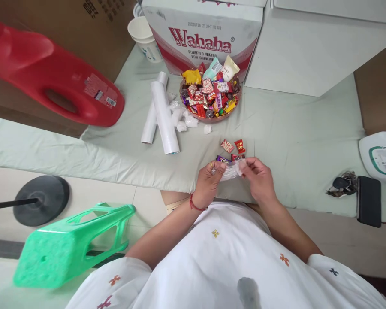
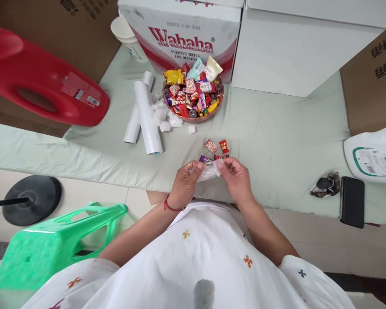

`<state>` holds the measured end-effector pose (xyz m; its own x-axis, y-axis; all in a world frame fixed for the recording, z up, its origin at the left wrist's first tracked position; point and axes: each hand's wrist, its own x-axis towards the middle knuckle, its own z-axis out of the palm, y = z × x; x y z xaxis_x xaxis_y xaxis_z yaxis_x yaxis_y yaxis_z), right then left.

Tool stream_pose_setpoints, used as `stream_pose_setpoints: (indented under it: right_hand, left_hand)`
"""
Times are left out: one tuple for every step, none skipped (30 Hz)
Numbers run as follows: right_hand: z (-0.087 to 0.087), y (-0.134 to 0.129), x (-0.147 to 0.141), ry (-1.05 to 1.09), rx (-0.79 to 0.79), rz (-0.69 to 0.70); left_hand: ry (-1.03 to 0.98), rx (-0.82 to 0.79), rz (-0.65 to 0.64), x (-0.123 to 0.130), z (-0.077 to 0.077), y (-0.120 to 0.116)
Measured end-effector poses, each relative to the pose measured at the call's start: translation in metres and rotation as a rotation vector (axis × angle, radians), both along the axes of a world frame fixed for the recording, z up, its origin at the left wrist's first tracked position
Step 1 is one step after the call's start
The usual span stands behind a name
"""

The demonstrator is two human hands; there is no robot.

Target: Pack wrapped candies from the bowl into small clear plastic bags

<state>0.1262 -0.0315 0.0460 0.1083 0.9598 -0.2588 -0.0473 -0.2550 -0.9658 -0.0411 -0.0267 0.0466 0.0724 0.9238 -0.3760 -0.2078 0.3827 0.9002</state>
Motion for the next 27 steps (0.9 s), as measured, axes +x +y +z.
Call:
stream_pose_setpoints:
  right_hand:
    - [-0.002, 0.003, 0.003, 0.1, -0.066, -0.044]
    - [-0.005, 0.004, 0.007, 0.176, -0.122, -0.069]
    - [-0.006, 0.004, 0.01, 0.206, -0.155, -0.089]
    - [-0.006, 0.003, 0.013, 0.183, -0.155, -0.114]
    - [-0.005, 0.0, 0.015, 0.11, -0.118, -0.154]
    - [-0.003, -0.004, 0.015, 0.005, -0.044, -0.195]
    - [0.001, -0.009, 0.014, -0.109, 0.054, -0.215]
    - [0.004, -0.013, 0.012, -0.212, 0.154, -0.193]
    - [0.007, -0.017, 0.009, -0.295, 0.236, -0.126]
    - [0.01, -0.018, 0.005, -0.355, 0.294, -0.035]
    - [0.012, -0.019, 0.001, -0.395, 0.325, 0.051]
    - [0.012, -0.018, -0.002, -0.417, 0.331, 0.115]
    - [0.011, -0.016, -0.003, -0.424, 0.315, 0.139]
    - [0.01, -0.013, -0.003, -0.407, 0.282, 0.127]
    - [0.007, -0.009, -0.001, -0.36, 0.239, 0.09]
    - [0.005, -0.006, 0.003, -0.284, 0.185, 0.041]
    - [0.002, -0.002, 0.008, -0.185, 0.122, -0.007]
    - [0.0, 0.0, 0.014, -0.076, 0.054, -0.044]
    - [-0.001, 0.002, 0.019, 0.03, -0.014, -0.068]
    - [-0.003, 0.004, 0.024, 0.12, -0.081, -0.075]
    - [-0.004, 0.004, 0.028, 0.183, -0.135, -0.075]
    - [-0.004, 0.004, 0.031, 0.218, -0.172, -0.073]
    - [-0.005, 0.003, 0.032, 0.222, -0.181, -0.079]
    - [-0.005, 0.001, 0.031, 0.199, -0.159, -0.092]
    - [-0.005, -0.002, 0.03, 0.153, -0.111, -0.103]
    - [-0.004, -0.005, 0.027, 0.087, -0.046, -0.104]
    - [-0.004, -0.008, 0.025, 0.005, 0.023, -0.091]
  left_hand:
    - [-0.053, -0.035, 0.013, -0.001, 0.0, 0.001]
    - [-0.114, -0.075, 0.02, -0.002, 0.001, 0.002]
    - [-0.171, -0.112, 0.022, -0.003, 0.001, 0.003]
    - [-0.212, -0.135, 0.026, -0.004, 0.001, 0.003]
    - [-0.228, -0.137, 0.035, -0.005, 0.0, 0.004]
    - [-0.228, -0.121, 0.046, -0.005, -0.001, 0.004]
    - [-0.218, -0.093, 0.06, -0.005, -0.002, 0.004]
    - [-0.204, -0.064, 0.072, -0.004, -0.003, 0.004]
    - [-0.194, -0.042, 0.072, -0.003, -0.004, 0.003]
    - [-0.187, -0.028, 0.063, -0.002, -0.005, 0.001]
    - [-0.185, -0.024, 0.046, -0.001, -0.006, 0.0]
    - [-0.187, -0.027, 0.022, -0.001, -0.007, -0.001]
    - [-0.187, -0.032, 0.003, -0.001, -0.007, -0.002]
    - [-0.178, -0.035, -0.009, -0.001, -0.007, -0.002]
    - [-0.16, -0.031, -0.012, -0.003, -0.007, -0.003]
    - [-0.135, -0.022, -0.007, -0.004, -0.007, -0.003]
    - [-0.111, -0.01, -0.002, -0.006, -0.007, -0.002]
    - [-0.091, -0.002, 0.002, -0.008, -0.006, -0.002]
    - [-0.084, -0.001, 0.002, -0.01, -0.006, -0.002]
    - [-0.089, -0.007, -0.003, -0.011, -0.005, -0.002]
    - [-0.102, -0.02, -0.008, -0.011, -0.003, -0.002]
    - [-0.116, -0.035, -0.009, -0.011, -0.002, -0.002]
    - [-0.128, -0.05, -0.007, -0.01, 0.0, -0.002]
    - [-0.137, -0.062, -0.003, -0.008, 0.001, -0.002]
    - [-0.145, -0.069, -0.001, -0.007, 0.003, -0.002]
    - [-0.153, -0.072, 0.0, -0.006, 0.003, -0.002]
    - [-0.161, -0.071, -0.003, -0.006, 0.004, -0.002]
